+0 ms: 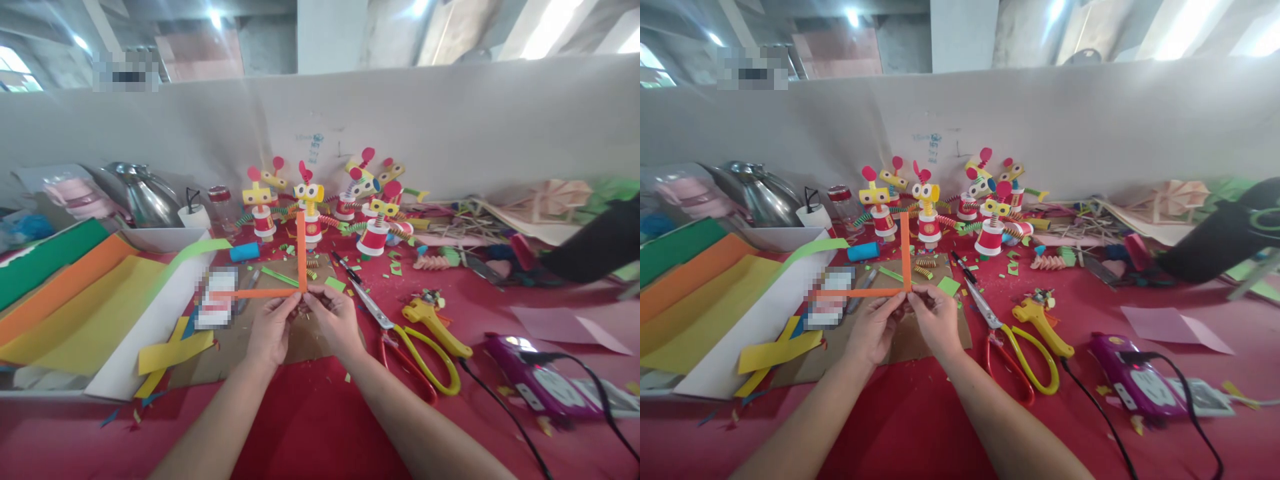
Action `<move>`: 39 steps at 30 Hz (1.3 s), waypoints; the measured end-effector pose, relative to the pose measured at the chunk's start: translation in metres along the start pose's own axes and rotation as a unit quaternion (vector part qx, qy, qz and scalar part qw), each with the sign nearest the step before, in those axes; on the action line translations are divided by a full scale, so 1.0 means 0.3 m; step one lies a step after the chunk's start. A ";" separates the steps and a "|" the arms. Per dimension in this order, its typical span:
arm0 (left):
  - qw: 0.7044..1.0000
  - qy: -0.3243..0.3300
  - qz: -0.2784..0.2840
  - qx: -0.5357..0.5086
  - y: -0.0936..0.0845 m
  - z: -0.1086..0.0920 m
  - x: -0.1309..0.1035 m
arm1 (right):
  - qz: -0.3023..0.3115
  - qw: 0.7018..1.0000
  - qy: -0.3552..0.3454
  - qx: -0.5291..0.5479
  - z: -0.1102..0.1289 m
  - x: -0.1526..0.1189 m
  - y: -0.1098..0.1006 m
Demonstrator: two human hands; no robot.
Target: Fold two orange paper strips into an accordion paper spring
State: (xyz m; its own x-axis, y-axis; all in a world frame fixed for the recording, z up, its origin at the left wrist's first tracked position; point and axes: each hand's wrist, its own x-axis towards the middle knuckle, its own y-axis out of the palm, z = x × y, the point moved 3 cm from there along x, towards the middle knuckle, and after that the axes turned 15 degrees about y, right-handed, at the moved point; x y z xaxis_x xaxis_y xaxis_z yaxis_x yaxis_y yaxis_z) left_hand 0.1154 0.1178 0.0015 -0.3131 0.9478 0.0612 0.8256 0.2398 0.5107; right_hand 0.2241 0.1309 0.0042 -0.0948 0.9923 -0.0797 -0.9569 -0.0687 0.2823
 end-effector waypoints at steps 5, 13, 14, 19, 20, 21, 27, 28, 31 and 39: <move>1.000 0.008 -0.010 0.002 -0.001 0.005 -0.001 | 0.013 0.999 0.028 0.025 -0.001 0.007 0.005; 1.000 -0.018 -0.020 0.005 -0.009 0.011 0.000 | -0.013 0.999 0.046 0.012 0.002 0.008 0.001; 1.000 -0.022 -0.019 0.003 -0.008 0.011 -0.001 | -0.009 0.999 0.049 0.020 0.000 0.009 0.003; 0.999 -0.033 -0.028 0.006 -0.009 0.015 -0.002 | 0.009 0.997 0.061 0.054 -0.015 0.015 0.009; 0.999 -0.035 -0.031 0.007 -0.011 0.017 -0.002 | 0.011 0.996 0.065 0.059 -0.018 0.016 0.009; 0.999 -0.035 -0.031 0.007 -0.013 0.019 -0.002 | 0.012 0.996 0.067 0.063 -0.020 0.017 0.008; 0.998 -0.041 0.035 -0.039 -0.007 0.014 0.004 | 0.007 0.990 0.085 0.113 -0.004 0.026 -0.006; 0.996 -0.054 0.039 -0.055 -0.006 0.013 0.006 | 0.014 0.987 0.097 0.129 -0.002 0.028 -0.006; 0.991 -0.105 0.013 -0.087 -0.015 0.014 0.013 | 0.030 0.979 0.128 0.157 0.000 0.031 -0.004; 0.988 -0.122 -0.035 -0.092 -0.032 0.019 0.023 | 0.028 0.984 0.120 0.132 -0.006 0.024 0.003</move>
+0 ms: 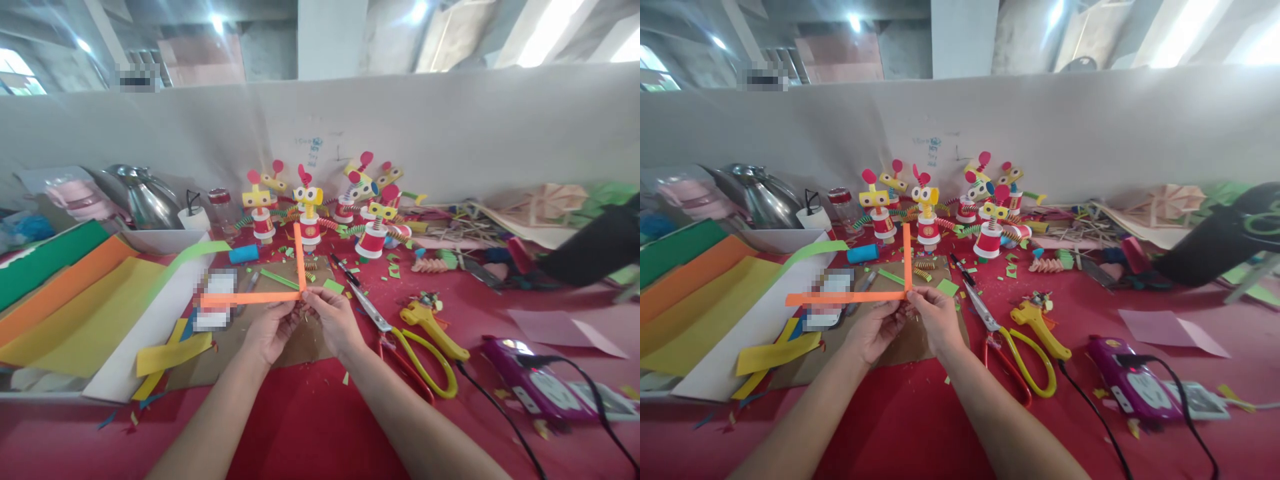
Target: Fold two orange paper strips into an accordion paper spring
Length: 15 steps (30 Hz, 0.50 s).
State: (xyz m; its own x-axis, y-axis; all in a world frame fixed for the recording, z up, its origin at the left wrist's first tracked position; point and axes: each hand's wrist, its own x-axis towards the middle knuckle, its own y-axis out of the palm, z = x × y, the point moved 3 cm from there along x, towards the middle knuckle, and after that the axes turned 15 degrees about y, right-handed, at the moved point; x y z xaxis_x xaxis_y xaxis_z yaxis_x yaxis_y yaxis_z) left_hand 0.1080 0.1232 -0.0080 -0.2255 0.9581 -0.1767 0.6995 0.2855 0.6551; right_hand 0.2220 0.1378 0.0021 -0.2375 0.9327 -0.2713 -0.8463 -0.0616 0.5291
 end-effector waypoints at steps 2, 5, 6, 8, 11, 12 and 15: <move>1.000 -0.003 -0.011 0.001 -0.001 0.001 -0.002 | 0.001 1.000 -0.002 -0.006 0.000 -0.001 0.002; 1.000 -0.007 -0.021 0.002 -0.003 0.002 -0.005 | 0.002 1.000 -0.011 -0.018 0.002 -0.003 0.004; 1.000 -0.005 -0.024 0.004 -0.003 0.003 -0.005 | 0.001 1.000 -0.015 -0.023 0.002 -0.003 0.005; 1.000 0.001 -0.028 0.013 -0.005 0.004 -0.004 | -0.004 0.999 -0.020 -0.034 0.000 -0.001 0.003; 0.999 0.012 -0.004 0.032 -0.002 0.005 0.001 | -0.014 0.998 -0.028 -0.047 -0.007 0.002 -0.003; 0.999 0.013 0.014 0.041 0.000 0.006 0.002 | -0.021 0.998 -0.034 -0.049 -0.010 0.002 -0.006; 0.996 0.014 0.053 0.064 0.004 0.005 0.005 | -0.038 0.996 -0.061 -0.059 -0.015 0.000 -0.012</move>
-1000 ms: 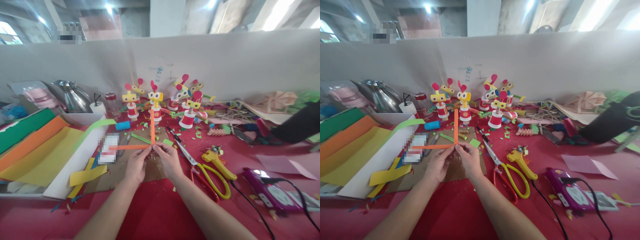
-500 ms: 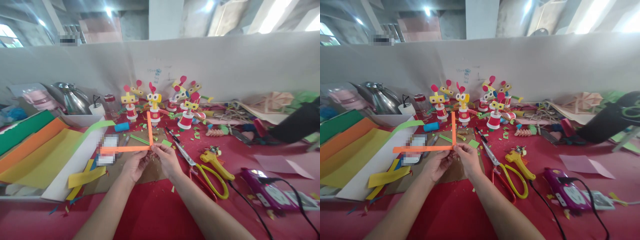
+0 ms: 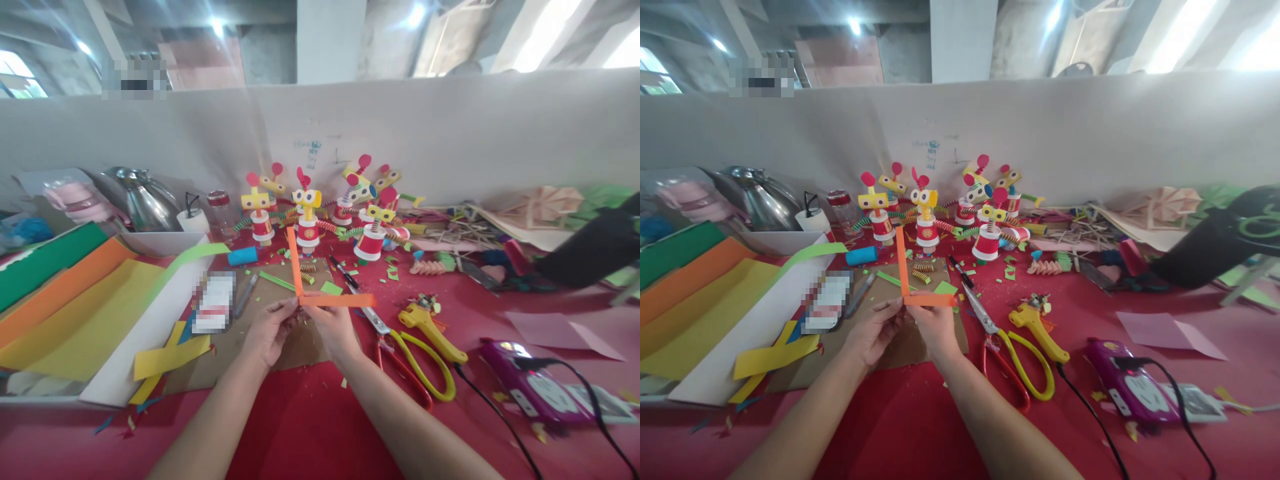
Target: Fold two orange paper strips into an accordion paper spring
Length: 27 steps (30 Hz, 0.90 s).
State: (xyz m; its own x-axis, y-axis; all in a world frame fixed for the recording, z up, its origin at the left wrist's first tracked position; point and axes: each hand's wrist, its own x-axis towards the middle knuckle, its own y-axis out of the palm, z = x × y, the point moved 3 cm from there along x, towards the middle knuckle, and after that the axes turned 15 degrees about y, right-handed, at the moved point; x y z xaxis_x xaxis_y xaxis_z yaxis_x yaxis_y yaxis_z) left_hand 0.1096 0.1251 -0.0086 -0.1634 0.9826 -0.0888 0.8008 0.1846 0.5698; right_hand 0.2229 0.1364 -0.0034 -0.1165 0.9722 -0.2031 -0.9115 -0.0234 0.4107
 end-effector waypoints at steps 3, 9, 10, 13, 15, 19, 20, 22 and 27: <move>1.000 0.002 0.010 0.012 -0.005 -0.007 0.004 | 0.007 1.000 -0.022 -0.020 0.001 -0.004 0.003; 0.999 0.017 0.010 0.036 -0.013 -0.018 0.013 | 0.027 0.994 -0.043 -0.095 0.013 -0.003 0.004; 0.999 0.026 0.004 0.035 -0.012 -0.018 0.013 | 0.035 0.992 -0.047 -0.111 0.016 -0.003 0.005; 0.998 0.059 -0.026 0.018 -0.007 -0.013 0.012 | 0.073 0.987 -0.048 -0.135 0.017 -0.007 0.013; 0.996 0.078 -0.041 0.002 -0.001 -0.006 0.007 | 0.074 0.988 -0.045 -0.130 0.014 -0.009 0.017; 0.995 0.082 -0.037 -0.032 0.012 0.009 -0.004 | 0.010 0.996 -0.032 -0.084 0.012 -0.010 0.012; 0.996 0.078 -0.034 -0.039 0.013 0.011 -0.006 | 0.005 0.997 -0.024 -0.068 0.011 -0.010 0.012; 0.996 0.069 -0.029 -0.046 0.015 0.014 -0.008 | 0.009 0.999 -0.010 -0.046 0.011 -0.008 0.012; 0.998 0.015 -0.050 -0.046 0.005 0.007 -0.007 | 0.007 0.998 -0.004 -0.069 0.012 0.002 0.002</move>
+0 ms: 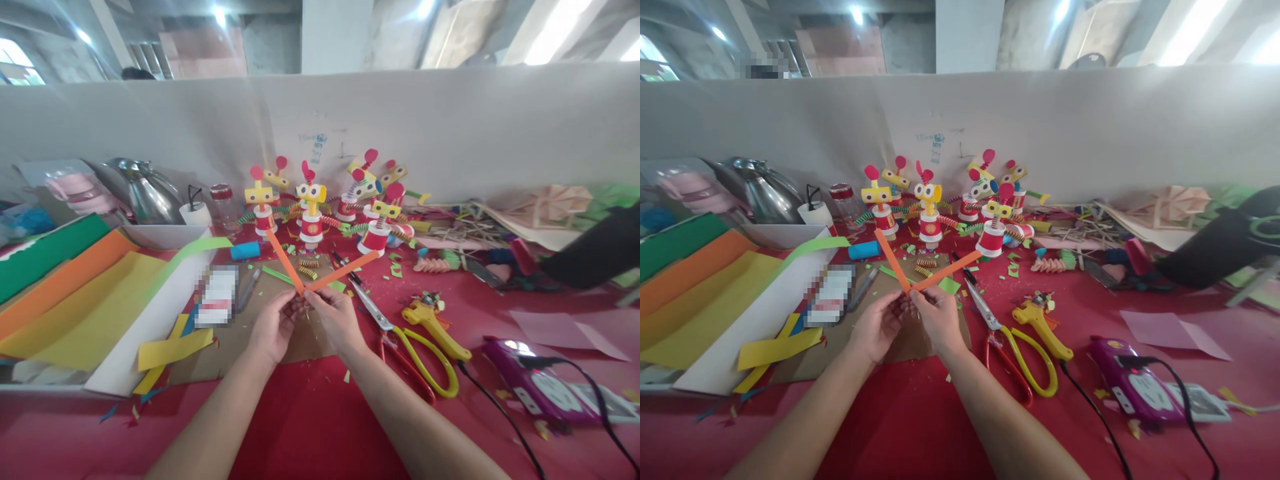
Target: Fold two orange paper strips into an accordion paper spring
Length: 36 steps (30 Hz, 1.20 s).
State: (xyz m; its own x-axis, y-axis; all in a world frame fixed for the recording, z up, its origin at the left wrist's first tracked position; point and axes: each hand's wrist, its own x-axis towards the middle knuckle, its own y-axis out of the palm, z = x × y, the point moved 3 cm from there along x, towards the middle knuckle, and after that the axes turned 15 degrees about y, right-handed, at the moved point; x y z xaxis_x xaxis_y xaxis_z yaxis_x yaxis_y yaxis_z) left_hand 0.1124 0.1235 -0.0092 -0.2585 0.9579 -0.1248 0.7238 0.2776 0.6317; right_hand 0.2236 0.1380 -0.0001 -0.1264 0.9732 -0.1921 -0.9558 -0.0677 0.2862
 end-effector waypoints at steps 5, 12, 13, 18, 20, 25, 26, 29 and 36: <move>0.996 0.063 0.035 0.055 0.005 -0.037 0.004 | -0.011 0.999 -0.010 -0.047 0.003 0.005 -0.005; 0.989 0.104 0.008 0.105 0.000 -0.044 0.004 | 0.023 0.999 0.016 -0.017 -0.013 0.013 -0.004; 0.988 0.107 0.010 0.108 0.001 -0.044 0.003 | 0.026 0.999 0.025 -0.008 -0.015 0.013 -0.004; 0.988 0.111 0.028 0.107 0.002 -0.042 0.000 | 0.035 0.998 0.050 0.036 -0.008 0.006 0.001; 0.990 0.107 0.031 0.090 0.001 -0.039 0.000 | 0.047 0.996 0.050 0.052 -0.003 0.004 0.005; 0.993 0.099 0.028 0.057 0.002 -0.030 0.001 | 0.053 0.995 0.049 0.066 0.000 0.001 0.012; 0.993 0.099 0.027 0.054 0.004 -0.029 0.001 | 0.049 0.995 0.048 0.066 0.001 0.000 0.012; 0.993 0.103 0.032 0.043 0.012 -0.028 -0.003 | 0.033 0.997 0.037 0.054 0.008 -0.005 0.010; 0.985 0.085 0.076 0.128 0.026 -0.040 -0.011 | 0.004 0.999 -0.027 -0.026 0.012 0.000 -0.007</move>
State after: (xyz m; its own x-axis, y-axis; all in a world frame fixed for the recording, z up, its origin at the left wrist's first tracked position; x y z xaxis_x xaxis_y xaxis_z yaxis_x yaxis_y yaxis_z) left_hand 0.1112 0.1215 0.0052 -0.2224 0.9697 0.1010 0.8942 0.1616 0.4176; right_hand 0.2266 0.1389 0.0027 -0.1201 0.9830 -0.1385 -0.9677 -0.0848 0.2376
